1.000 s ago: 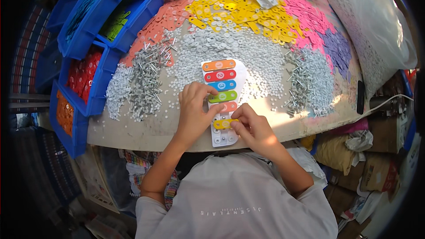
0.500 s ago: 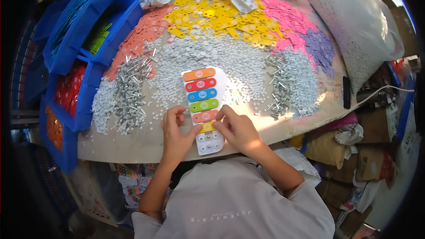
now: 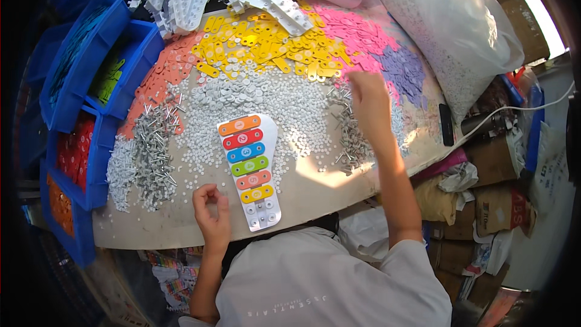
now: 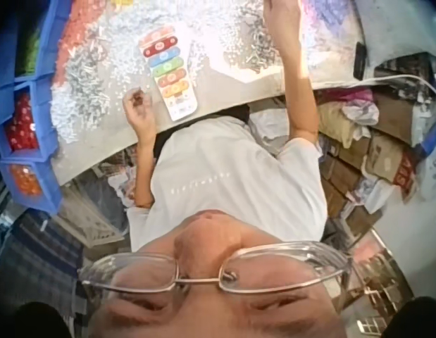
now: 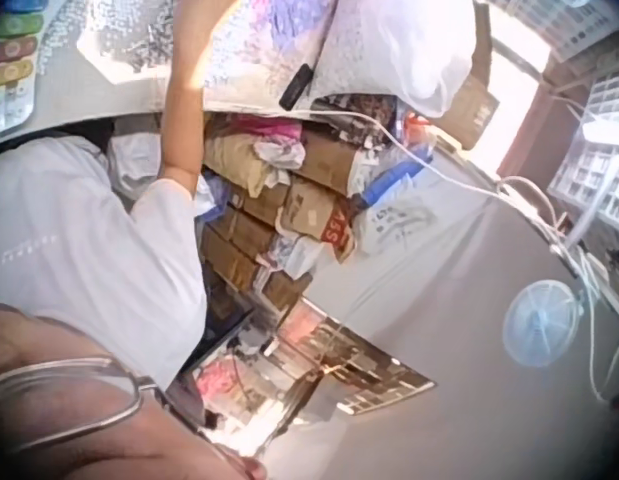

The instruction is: Assembling a toy xylophone by attaching colored bars and white components to a plastic base.

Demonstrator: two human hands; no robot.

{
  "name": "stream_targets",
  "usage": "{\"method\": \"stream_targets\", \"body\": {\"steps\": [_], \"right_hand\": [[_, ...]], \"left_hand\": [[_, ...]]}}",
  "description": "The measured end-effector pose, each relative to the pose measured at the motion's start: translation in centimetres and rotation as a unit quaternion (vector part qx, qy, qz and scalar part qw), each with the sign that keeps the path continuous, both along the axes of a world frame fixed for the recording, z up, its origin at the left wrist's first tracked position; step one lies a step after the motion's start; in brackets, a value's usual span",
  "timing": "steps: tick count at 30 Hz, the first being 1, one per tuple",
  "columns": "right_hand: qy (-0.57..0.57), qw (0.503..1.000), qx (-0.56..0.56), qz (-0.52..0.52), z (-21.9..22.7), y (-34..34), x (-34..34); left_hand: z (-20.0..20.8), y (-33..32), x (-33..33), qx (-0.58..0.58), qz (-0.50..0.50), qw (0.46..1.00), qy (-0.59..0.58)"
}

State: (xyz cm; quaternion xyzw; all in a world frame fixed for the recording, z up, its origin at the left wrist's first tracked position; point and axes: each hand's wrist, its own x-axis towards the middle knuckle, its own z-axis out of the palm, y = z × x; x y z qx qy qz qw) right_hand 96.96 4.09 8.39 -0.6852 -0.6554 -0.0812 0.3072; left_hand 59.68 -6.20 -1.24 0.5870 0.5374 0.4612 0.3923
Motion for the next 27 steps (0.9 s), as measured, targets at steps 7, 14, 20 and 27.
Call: {"method": "stream_targets", "body": {"steps": [7,14,20,27], "right_hand": [[-0.121,0.975,-0.178,-0.049,-6.0,8.7,12.7],[-0.174,0.985,0.018,-0.004,-5.9,8.1,12.8],[0.399,0.903,-0.154,0.036,0.6,1.2,2.0],[0.436,0.805,-0.344,0.209,2.5,-8.8,-8.6]], "left_hand": [[0.1,0.7,0.6,-0.044,0.009,0.999,-0.011],[0.3,0.8,0.5,-0.035,0.003,0.999,-0.009],[-0.1,0.2,0.2,-0.046,0.025,0.998,-0.041],[3.8,-0.9,1.2,-0.059,0.038,0.996,-0.064]]}}
